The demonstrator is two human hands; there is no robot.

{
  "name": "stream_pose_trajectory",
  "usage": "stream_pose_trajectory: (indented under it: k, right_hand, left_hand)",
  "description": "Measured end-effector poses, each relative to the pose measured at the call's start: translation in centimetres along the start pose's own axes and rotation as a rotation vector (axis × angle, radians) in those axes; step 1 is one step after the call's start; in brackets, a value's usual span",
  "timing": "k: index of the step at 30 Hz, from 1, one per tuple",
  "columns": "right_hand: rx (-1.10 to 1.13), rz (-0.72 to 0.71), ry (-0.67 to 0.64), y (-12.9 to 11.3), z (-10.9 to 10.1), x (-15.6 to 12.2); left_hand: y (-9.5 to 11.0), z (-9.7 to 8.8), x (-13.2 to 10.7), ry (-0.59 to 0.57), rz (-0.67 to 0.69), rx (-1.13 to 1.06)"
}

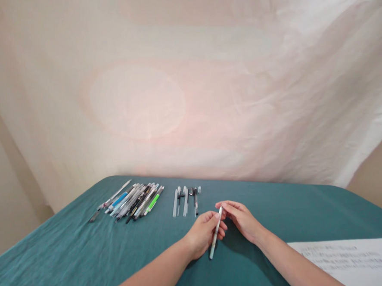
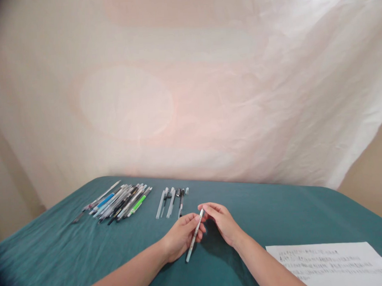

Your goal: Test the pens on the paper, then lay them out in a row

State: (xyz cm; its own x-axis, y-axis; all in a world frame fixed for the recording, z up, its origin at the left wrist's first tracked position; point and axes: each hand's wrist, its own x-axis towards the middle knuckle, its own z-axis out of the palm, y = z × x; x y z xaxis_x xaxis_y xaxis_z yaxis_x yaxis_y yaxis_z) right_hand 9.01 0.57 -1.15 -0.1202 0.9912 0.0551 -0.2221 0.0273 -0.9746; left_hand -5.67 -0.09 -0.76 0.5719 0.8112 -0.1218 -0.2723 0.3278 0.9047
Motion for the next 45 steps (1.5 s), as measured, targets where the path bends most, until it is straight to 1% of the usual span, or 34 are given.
stream_pose_trajectory:
  k: [2, 7, 17, 24, 29, 35, 39, 42, 45]
  right_hand:
    - [-0.021, -0.011, -0.005, -0.02, 0.12, -0.08]
    - [-0.070, -0.033, 0.030, 0.04, 0.20, -0.27]
    - [0.056, 0.050, 0.002, -0.28, 0.00, -0.11]
    - [-0.010, 0.006, 0.031, 0.00, 0.07, -0.08]
    - [0.048, 0.034, -0.006, -0.21, -0.05, -0.24]
    - [0.085, 0.032, -0.021, -0.19, -0.21, -0.12]
    - [0.059, 0.025, -0.029, -0.25, 0.01, -0.11]
    - [0.015, 0.017, -0.001, -0.13, 0.09, -0.18]
    - [0.022, 0.011, 0.027, 0.07, 0.02, -0.20]
  left_hand:
    - [-0.05, -0.04, 0.05, -0.002, -0.001, -0.001]
    - [-0.19, -0.13, 0.15, -0.015, -0.001, 0.010]
    - [-0.11, -0.07, 0.00, 0.003, -0.009, 0.040]
    - [-0.17, -0.08, 0.05, -0.005, 0.013, 0.043]
    - [-0.05, -0.05, -0.04, 0.004, -0.002, 0.060]
    - [-0.02, -0.13, 0.01, 0.014, -0.014, 0.054]
    - [-0.09, -0.21, 0.11, 0.016, -0.015, 0.037]
    - [-0.09, -0.21, 0.09, 0.014, -0.016, 0.041]
    - [-0.06, -0.18, 0.05, 0.007, -0.012, 0.053]
